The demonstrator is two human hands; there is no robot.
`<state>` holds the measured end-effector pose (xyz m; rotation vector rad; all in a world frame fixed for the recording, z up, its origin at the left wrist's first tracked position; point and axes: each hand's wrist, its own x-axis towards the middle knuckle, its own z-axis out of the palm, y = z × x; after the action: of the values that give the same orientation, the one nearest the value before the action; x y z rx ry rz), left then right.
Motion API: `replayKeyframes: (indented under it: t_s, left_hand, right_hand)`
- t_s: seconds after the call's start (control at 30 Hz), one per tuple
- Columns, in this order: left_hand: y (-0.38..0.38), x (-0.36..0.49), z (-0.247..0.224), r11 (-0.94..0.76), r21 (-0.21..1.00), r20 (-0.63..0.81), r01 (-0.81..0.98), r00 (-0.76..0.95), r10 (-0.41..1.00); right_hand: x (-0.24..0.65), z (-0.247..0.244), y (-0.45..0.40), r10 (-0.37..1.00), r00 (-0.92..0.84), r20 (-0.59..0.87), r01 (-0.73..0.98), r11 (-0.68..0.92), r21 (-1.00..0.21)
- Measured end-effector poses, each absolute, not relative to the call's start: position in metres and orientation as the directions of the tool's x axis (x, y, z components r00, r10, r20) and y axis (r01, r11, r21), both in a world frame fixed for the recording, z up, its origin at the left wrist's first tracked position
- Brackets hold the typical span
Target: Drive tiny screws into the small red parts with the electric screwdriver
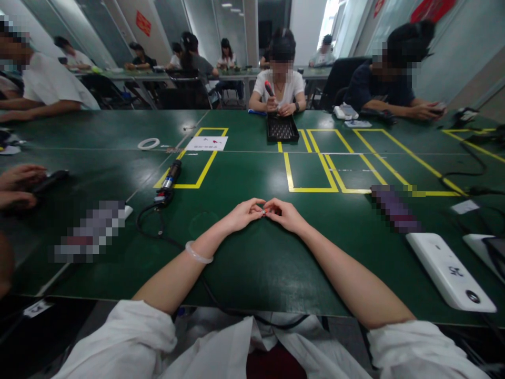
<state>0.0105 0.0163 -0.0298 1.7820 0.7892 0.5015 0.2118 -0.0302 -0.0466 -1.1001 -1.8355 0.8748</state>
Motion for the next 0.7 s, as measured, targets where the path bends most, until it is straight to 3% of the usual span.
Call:
replayKeyframes:
  t_s: [0.23, 0.5, 0.7]
  left_hand:
    - [0.0137, 0.0101, -0.0317, -0.152, 0.966, -0.008, 0.208, 0.614, 0.789]
    - [0.0112, 0.0114, -0.0289, -0.293, 0.916, 0.07, 0.274, 0.609, 0.79]
    - [0.0132, 0.0122, -0.0328, -0.272, 0.929, 0.07, 0.252, 0.602, 0.796]
  right_hand:
    - [0.2135, -0.052, -0.0284, 0.937, -0.238, 0.254, 0.295, 0.319, -0.901]
    - [0.2133, -0.049, -0.0299, 0.937, -0.237, 0.255, 0.318, 0.323, -0.891]
    - [0.2134, -0.0473, -0.0304, 0.927, -0.247, 0.283, 0.349, 0.358, -0.866]
